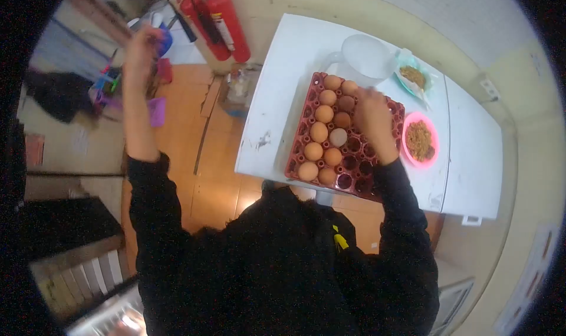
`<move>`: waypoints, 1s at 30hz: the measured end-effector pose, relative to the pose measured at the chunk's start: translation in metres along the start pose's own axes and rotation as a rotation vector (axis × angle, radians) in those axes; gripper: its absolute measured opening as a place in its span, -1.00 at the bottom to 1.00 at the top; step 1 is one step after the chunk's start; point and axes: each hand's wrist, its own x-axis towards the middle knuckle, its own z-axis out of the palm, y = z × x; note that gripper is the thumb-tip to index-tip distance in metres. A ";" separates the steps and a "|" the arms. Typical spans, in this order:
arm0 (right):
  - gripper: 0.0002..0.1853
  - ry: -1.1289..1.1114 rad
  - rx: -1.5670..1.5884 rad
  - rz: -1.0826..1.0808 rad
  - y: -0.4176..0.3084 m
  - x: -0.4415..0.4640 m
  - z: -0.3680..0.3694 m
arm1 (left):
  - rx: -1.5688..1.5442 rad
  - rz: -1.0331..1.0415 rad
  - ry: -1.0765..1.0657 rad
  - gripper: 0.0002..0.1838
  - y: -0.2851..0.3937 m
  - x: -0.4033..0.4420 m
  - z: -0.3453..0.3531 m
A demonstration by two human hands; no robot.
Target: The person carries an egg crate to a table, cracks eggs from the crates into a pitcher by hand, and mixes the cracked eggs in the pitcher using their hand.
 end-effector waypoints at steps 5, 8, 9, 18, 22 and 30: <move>-0.71 -0.060 0.326 -0.002 0.049 -0.007 0.039 | 0.322 0.207 -0.792 -0.77 -0.052 -0.068 0.194; -0.58 -0.146 0.350 0.172 0.038 -0.008 0.027 | 0.394 0.327 -0.889 -0.71 -0.062 -0.101 0.272; -0.61 -0.093 0.297 0.155 0.046 -0.015 0.035 | 0.490 0.476 -0.815 -0.70 -0.067 -0.113 0.291; -0.66 0.300 1.358 0.768 0.058 -0.061 0.026 | 0.999 0.712 -0.694 -0.86 -0.077 -0.129 0.357; -0.62 0.096 2.187 0.870 0.064 -0.061 0.008 | 0.692 0.386 -0.883 -0.80 -0.059 -0.110 0.344; -0.59 0.874 1.085 0.369 0.026 0.001 -0.042 | -0.525 -0.551 -0.729 -0.61 -0.052 -0.102 0.356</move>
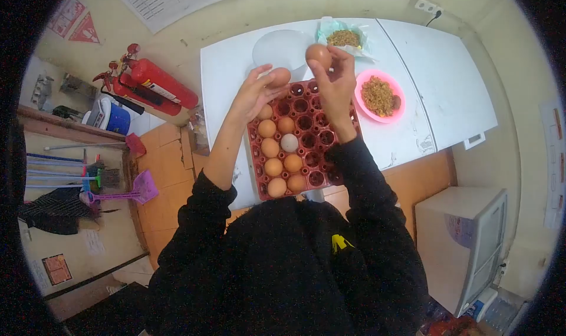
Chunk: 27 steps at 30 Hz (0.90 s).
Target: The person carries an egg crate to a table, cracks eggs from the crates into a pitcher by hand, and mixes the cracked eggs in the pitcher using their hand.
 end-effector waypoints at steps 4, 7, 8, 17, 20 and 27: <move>-0.64 -0.310 -0.542 -0.419 0.020 0.004 0.020 | -0.151 0.058 -0.128 -0.57 -0.002 0.016 0.003; -0.63 -0.275 -0.447 -0.220 0.037 0.017 0.024 | -0.161 -0.009 -0.122 -0.58 0.001 0.028 -0.006; -0.62 -0.262 -0.326 -0.073 0.040 0.025 0.024 | -0.158 -0.005 -0.121 -0.58 0.004 0.034 -0.007; -0.59 -0.519 0.342 0.820 0.067 0.076 0.018 | 0.003 0.154 0.080 -0.31 0.045 0.070 0.006; -0.59 -0.468 0.346 0.823 0.072 0.080 0.021 | 0.187 0.211 -0.019 -0.15 0.046 0.082 0.002; -0.61 -0.556 0.320 0.707 0.083 0.085 0.013 | -0.020 0.147 -0.033 -0.39 0.046 0.089 -0.008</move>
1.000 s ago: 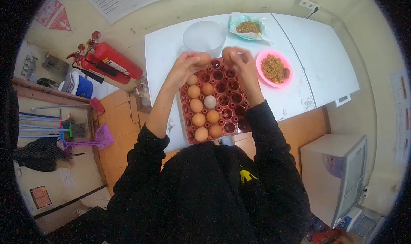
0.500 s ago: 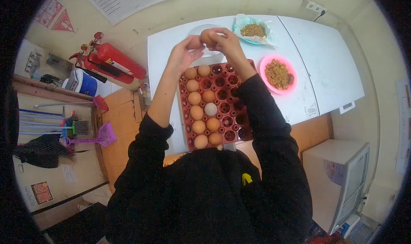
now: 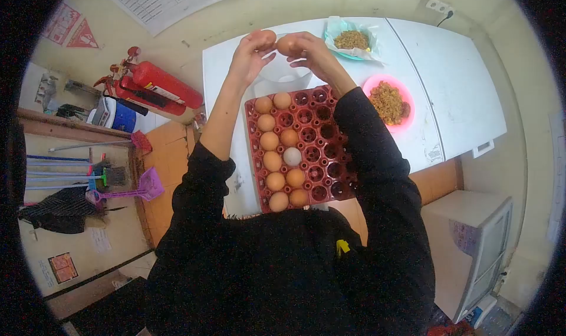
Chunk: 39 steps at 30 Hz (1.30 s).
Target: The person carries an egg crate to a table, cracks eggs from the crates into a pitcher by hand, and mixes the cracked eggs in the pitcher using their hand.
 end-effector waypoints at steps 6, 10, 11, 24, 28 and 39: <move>-0.62 0.006 -0.060 0.015 -0.001 0.006 -0.006 | 0.047 0.059 -0.043 -0.50 -0.008 0.005 0.001; -0.65 0.046 -0.207 -0.046 -0.005 0.006 0.001 | 0.091 0.097 0.046 -0.45 -0.007 0.006 0.008; -0.65 0.047 -0.205 -0.047 -0.004 0.008 0.001 | 0.093 0.096 0.046 -0.45 -0.007 0.006 0.009; -0.50 0.124 -0.954 -0.192 -0.010 0.035 -0.009 | 0.915 0.318 0.059 -0.53 -0.004 0.014 -0.001; -0.50 0.153 -1.162 -0.150 -0.011 0.033 -0.003 | 1.161 0.404 0.143 -0.55 -0.007 0.010 0.006; -0.59 0.026 -1.229 -0.084 -0.009 0.036 -0.012 | 1.212 0.299 0.124 -0.54 -0.011 0.019 -0.009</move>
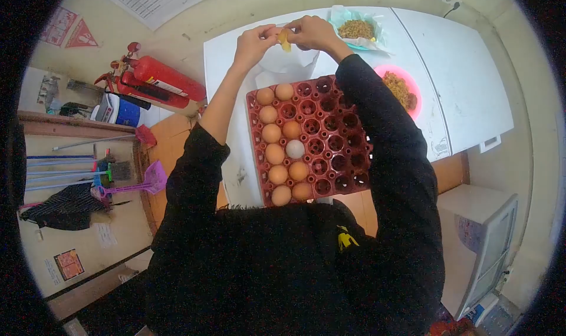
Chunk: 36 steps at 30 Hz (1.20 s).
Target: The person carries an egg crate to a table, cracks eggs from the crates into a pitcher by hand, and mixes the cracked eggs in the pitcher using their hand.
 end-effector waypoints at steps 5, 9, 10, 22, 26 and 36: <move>-0.64 0.017 -0.101 -0.119 0.008 -0.004 0.002 | 0.011 0.010 -0.112 -0.53 -0.012 0.006 -0.003; -0.77 0.314 -0.474 -0.479 0.015 -0.007 0.005 | 0.019 0.206 -0.077 -0.58 -0.007 0.004 -0.004; -0.78 0.407 -0.633 -0.616 0.015 -0.008 0.004 | 0.098 0.345 -0.028 -0.58 -0.002 0.002 -0.005; -0.59 0.076 0.426 -0.108 -0.017 0.012 0.011 | 0.171 0.457 0.034 -0.55 0.009 -0.015 -0.036; -0.60 -0.127 0.546 -0.111 -0.084 0.038 0.029 | -0.108 0.345 0.063 -0.62 -0.037 -0.015 -0.095; -0.43 -0.382 0.791 0.280 -0.136 0.028 0.067 | 0.411 -0.248 0.091 -0.29 -0.265 -0.107 -0.250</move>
